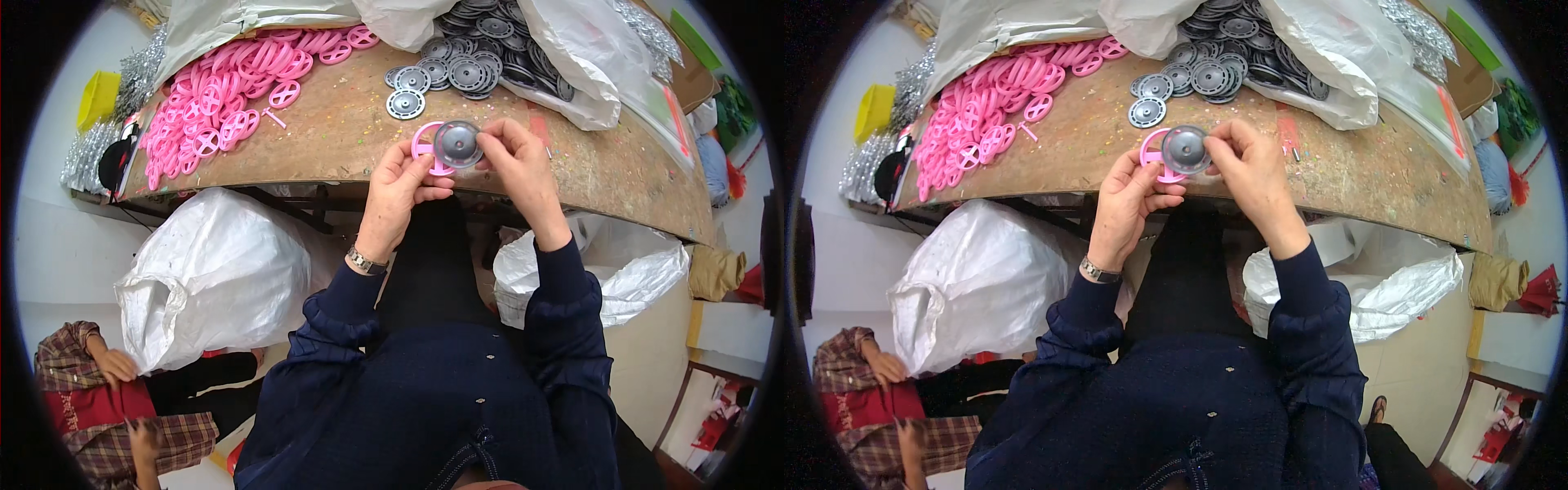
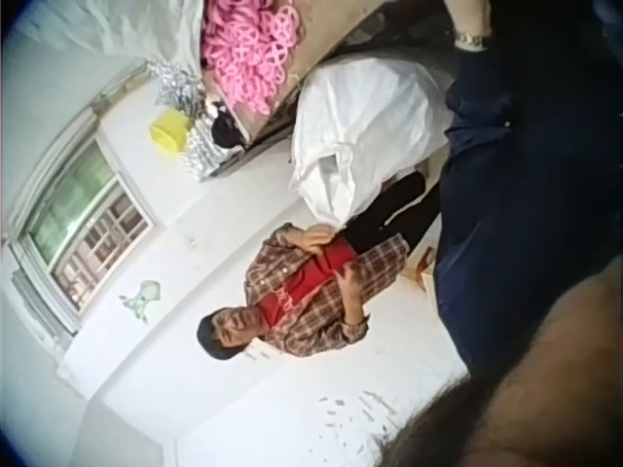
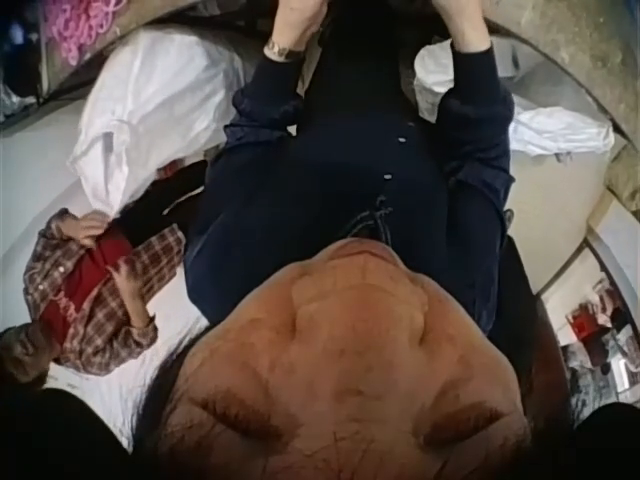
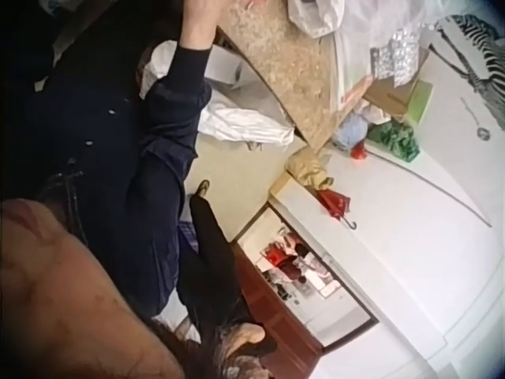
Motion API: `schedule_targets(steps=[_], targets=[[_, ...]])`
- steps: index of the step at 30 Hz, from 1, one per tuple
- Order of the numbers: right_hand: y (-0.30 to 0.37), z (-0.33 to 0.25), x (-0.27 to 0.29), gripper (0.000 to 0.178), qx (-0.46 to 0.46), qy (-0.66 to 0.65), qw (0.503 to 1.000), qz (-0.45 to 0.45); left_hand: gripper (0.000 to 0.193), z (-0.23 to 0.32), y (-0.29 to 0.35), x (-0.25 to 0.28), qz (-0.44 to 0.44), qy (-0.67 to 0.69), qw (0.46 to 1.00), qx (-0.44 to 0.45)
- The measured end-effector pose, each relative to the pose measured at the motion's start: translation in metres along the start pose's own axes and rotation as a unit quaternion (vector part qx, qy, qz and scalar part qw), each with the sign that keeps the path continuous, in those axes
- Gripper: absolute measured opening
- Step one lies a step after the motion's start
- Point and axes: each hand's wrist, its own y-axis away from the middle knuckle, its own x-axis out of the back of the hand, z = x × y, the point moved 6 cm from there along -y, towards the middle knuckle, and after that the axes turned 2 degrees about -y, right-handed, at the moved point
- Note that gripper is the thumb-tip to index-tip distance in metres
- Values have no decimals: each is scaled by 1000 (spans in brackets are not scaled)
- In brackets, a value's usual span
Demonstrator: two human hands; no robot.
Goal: Assembling circular plastic toy components by fitting two halves together.
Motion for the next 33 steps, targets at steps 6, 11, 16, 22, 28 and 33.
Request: schedule_targets(steps=[6,11,16,22,28,33], targets=[[23,-20,-7,10,128,189,973,45,22,1,10,-18,-11,-27,999,-16],[35,-22,-4,16,131,186,971,72,23,-2,16,-24,-22,-37,999,-18],[41,-13,0,23,64,25,998,-8,29,-2,22,-30,-53,-16,998,-23],[53,-15,3,19,34,-50,998,1,29,4,30,-42,-103,-65,992,-43],[72,-28,-5,12,51,-23,998,-23,24,15,39,-47,-77,-187,969,-143],[71,-9,-4,11,25,-65,998,2,24,7,38,-49,-41,-217,971,-95]])
